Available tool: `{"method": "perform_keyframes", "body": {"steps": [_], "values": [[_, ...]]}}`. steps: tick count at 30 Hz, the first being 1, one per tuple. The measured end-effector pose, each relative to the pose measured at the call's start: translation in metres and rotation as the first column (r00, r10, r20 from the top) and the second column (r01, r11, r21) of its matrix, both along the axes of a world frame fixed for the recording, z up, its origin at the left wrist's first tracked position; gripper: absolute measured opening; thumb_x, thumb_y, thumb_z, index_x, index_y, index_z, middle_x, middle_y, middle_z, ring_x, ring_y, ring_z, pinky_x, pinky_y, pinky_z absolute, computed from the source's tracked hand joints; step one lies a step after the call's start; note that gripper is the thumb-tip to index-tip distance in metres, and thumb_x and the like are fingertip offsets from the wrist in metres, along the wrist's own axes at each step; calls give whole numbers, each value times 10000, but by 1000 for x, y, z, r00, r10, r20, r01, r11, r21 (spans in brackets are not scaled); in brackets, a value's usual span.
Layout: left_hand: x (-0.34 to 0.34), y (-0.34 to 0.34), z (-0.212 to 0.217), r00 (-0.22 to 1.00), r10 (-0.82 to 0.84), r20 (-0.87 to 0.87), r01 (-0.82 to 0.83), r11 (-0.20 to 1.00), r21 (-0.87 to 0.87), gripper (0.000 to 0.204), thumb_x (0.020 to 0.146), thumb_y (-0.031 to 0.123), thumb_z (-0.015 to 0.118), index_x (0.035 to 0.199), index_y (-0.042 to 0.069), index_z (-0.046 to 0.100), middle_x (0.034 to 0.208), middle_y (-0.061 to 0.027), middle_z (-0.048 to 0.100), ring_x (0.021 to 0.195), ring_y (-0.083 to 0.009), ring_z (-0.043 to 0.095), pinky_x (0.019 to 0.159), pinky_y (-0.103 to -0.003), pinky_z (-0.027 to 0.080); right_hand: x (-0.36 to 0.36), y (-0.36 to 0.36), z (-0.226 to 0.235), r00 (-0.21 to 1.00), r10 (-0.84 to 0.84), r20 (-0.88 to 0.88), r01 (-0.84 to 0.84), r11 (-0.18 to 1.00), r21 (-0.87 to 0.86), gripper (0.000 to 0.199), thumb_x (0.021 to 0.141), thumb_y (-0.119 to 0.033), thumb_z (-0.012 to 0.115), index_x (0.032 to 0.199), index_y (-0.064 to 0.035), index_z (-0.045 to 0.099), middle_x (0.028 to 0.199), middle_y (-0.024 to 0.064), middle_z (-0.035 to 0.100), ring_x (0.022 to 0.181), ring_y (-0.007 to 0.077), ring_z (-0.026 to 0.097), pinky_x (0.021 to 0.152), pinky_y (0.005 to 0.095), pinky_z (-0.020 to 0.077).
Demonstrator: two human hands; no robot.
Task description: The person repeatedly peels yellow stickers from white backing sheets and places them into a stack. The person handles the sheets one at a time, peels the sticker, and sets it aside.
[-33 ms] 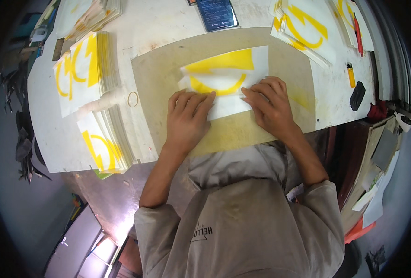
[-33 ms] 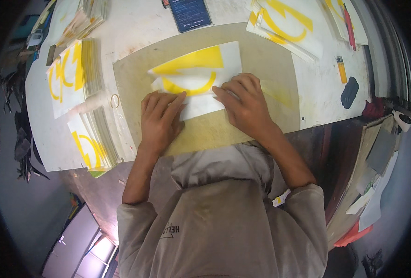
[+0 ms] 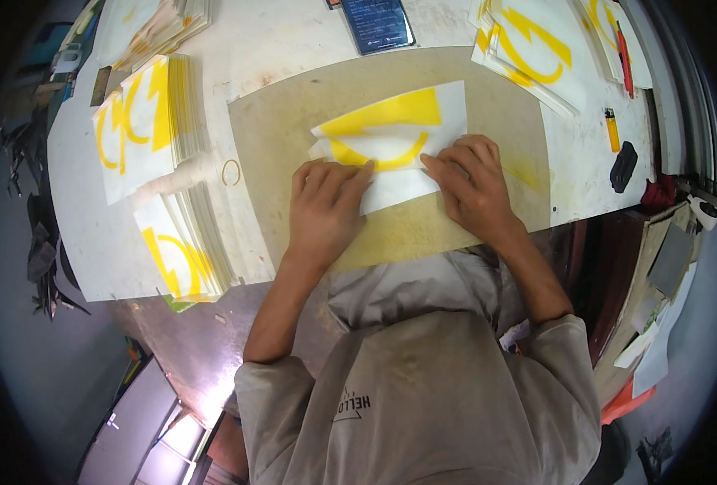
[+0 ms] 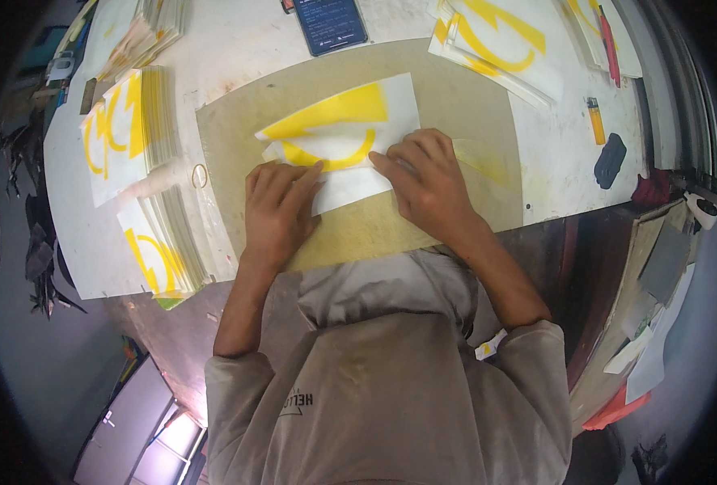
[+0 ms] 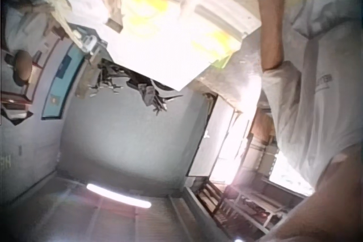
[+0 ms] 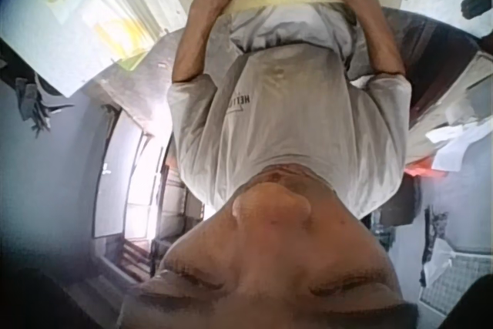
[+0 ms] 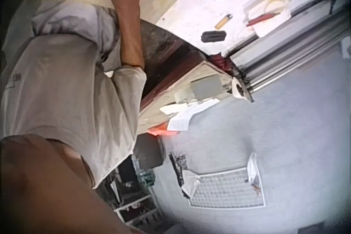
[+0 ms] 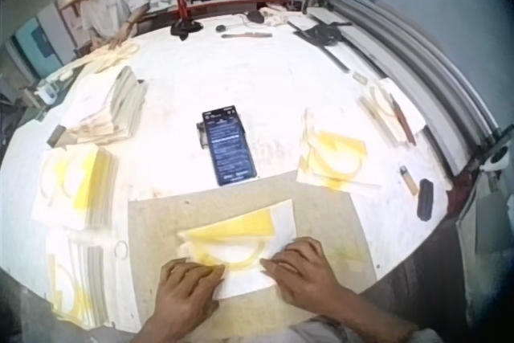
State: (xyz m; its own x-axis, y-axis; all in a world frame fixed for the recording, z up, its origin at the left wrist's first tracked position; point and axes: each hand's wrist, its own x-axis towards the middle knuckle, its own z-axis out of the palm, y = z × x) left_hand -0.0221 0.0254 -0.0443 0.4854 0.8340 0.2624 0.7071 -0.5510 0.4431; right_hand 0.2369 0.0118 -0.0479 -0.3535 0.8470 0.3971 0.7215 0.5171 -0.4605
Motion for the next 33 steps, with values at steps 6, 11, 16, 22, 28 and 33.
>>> {"method": "perform_keyframes", "body": {"steps": [6, 11, 16, 22, 28, 33], "values": [[-19, 9, 12, 989, 146, -29, -147, 988, -37, 349, 773, 141, 816, 1119, 143, 769, 1256, -109, 610, 1140, -313, 541, 1011, -451, 403, 9, 3, -3, 999, -29, -31, 28, 999, -31, 409, 615, 53, 706, 994, -100, 722, 951, 57, 601, 968, 277, 589, 913, 457, 422], [-12, 6, 22, 994, 109, -21, -109, 994, 17, 365, 767, 131, 804, 1127, 180, 777, 1309, -92, 620, 1215, -343, 513, 1051, -497, 386, 6, 5, -1, 999, -17, -33, 16, 1000, -26, 402, 637, 37, 708, 1008, -114, 728, 955, 54, 610, 967, 272, 594, 939, 458, 407], [-4, -12, 10, 996, 49, -79, -33, 980, 198, 305, 803, 110, 772, 1103, 160, 758, 1272, -47, 672, 1194, -273, 598, 1046, -469, 439, 10, -4, 7, 999, 19, 39, -20, 999, 45, 400, 682, 19, 690, 1067, -83, 728, 1116, 66, 677, 1084, 264, 629, 1010, 505, 429], [21, -43, 2, 994, -27, -110, 27, 1000, 1, 402, 903, 114, 700, 1283, -12, 654, 1414, -185, 600, 1374, -374, 522, 1139, -530, 405, 6, -28, 5, 995, 65, 82, -64, 998, -13, 297, 789, 0, 703, 1086, 5, 697, 1242, 106, 674, 1221, 293, 615, 1055, 526, 452], [25, -38, 0, 998, -5, -67, 2, 999, -36, 395, 923, 108, 682, 1289, -36, 642, 1406, -228, 591, 1361, -405, 525, 1128, -528, 421, 3, -26, 5, 998, 69, -12, -69, 997, -30, 213, 857, -27, 726, 1056, 35, 685, 1223, 124, 673, 1186, 337, 621, 995, 492, 511], [22, -40, -4, 998, -11, -55, 9, 999, -34, 395, 908, 91, 693, 1278, -41, 648, 1407, -231, 589, 1351, -405, 535, 1125, -512, 430, 3, -27, 3, 998, 65, -12, -65, 998, -16, 231, 842, -26, 736, 1059, 35, 686, 1217, 122, 669, 1173, 341, 621, 992, 486, 523]]}}
